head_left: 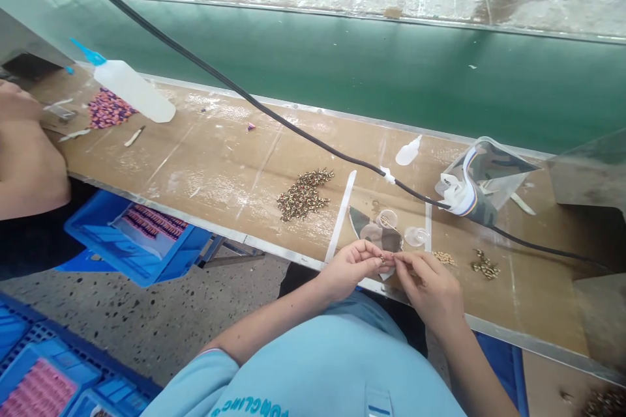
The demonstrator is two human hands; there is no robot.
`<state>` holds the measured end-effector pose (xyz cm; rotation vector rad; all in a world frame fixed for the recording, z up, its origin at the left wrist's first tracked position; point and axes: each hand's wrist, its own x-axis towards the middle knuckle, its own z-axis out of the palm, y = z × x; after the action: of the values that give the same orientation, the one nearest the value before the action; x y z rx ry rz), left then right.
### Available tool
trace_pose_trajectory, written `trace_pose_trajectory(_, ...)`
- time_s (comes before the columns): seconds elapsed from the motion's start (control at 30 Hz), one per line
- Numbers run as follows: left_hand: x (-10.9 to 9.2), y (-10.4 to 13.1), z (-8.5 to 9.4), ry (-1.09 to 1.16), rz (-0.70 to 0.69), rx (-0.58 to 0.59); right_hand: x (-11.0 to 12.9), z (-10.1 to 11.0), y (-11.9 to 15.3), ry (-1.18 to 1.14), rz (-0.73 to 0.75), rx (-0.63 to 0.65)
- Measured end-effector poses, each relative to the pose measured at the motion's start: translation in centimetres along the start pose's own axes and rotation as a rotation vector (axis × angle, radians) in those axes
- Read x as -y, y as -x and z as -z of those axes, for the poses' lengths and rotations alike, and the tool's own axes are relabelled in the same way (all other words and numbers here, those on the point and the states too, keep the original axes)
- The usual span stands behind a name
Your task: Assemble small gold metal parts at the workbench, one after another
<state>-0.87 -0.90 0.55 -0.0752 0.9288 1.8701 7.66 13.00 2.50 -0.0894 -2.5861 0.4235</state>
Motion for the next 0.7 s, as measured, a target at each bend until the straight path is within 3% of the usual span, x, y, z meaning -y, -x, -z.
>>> trace_pose_trajectory(0.7, -0.01, 0.26, 0.02, -0.22, -0.058, 0.028, -0.57, 0.83, -0.17, -0.008, 0.091, 0.115)
